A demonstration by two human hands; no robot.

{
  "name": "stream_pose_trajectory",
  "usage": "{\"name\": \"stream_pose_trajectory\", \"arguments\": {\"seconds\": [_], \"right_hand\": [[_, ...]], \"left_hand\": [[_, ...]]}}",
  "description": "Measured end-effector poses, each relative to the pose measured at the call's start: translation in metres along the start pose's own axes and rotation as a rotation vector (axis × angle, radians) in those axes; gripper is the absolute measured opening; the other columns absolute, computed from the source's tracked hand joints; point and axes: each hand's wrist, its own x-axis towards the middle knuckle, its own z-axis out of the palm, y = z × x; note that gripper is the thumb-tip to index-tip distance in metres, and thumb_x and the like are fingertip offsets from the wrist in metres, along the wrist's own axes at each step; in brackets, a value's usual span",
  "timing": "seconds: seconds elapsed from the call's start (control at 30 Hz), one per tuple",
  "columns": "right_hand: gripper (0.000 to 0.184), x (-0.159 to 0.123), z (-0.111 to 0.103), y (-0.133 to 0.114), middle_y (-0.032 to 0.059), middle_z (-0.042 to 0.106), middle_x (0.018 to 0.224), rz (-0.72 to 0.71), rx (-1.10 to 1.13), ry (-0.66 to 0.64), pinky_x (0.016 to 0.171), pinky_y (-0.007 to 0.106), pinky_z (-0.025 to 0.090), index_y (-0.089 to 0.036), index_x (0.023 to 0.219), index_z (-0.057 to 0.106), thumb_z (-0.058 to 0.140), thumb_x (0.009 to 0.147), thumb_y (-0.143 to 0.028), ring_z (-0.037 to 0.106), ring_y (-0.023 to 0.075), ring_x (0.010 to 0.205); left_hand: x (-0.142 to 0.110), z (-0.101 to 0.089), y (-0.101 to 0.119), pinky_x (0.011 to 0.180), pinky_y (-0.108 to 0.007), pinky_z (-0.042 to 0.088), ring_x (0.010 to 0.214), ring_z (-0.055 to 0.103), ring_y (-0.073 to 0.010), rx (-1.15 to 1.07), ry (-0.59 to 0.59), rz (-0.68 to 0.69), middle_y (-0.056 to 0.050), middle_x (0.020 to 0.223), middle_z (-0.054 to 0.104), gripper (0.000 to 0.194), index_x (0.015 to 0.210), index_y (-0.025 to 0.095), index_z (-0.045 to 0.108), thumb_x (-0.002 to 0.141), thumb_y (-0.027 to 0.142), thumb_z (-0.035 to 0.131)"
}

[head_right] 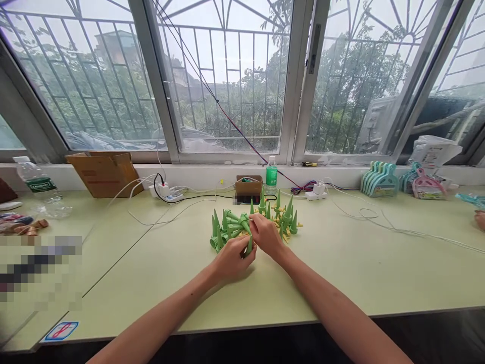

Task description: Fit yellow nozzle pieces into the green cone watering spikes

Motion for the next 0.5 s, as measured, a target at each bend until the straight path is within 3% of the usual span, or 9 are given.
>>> {"name": "stream_pose_trajectory", "arguments": {"seconds": [0.2,0.5], "right_hand": [[0.018,0.002,-0.003,0.006,0.0070,0.066,0.092,0.035,0.002,-0.039,0.071,0.028,0.046,-0.019,0.099,0.060,0.044,0.093,-0.016,0.062,0.0189,0.079],[0.016,0.000,-0.001,0.012,0.0072,0.067,0.093,0.047,-0.034,-0.172,0.072,0.028,0.047,-0.018,0.100,0.063,0.050,0.091,-0.014,0.062,0.0190,0.081]], "left_hand": [[-0.002,0.003,-0.002,0.062,-0.027,0.037,0.067,0.047,-0.0151,0.007,-0.174,-0.098,-0.001,0.074,0.052,0.019,0.070,0.020,0.042,0.081,0.026,0.056],[-0.004,0.003,0.003,0.056,-0.025,0.034,0.060,0.042,-0.0123,-0.045,-0.235,-0.075,0.001,0.068,0.048,0.023,0.065,0.019,0.045,0.079,0.029,0.060]]}}
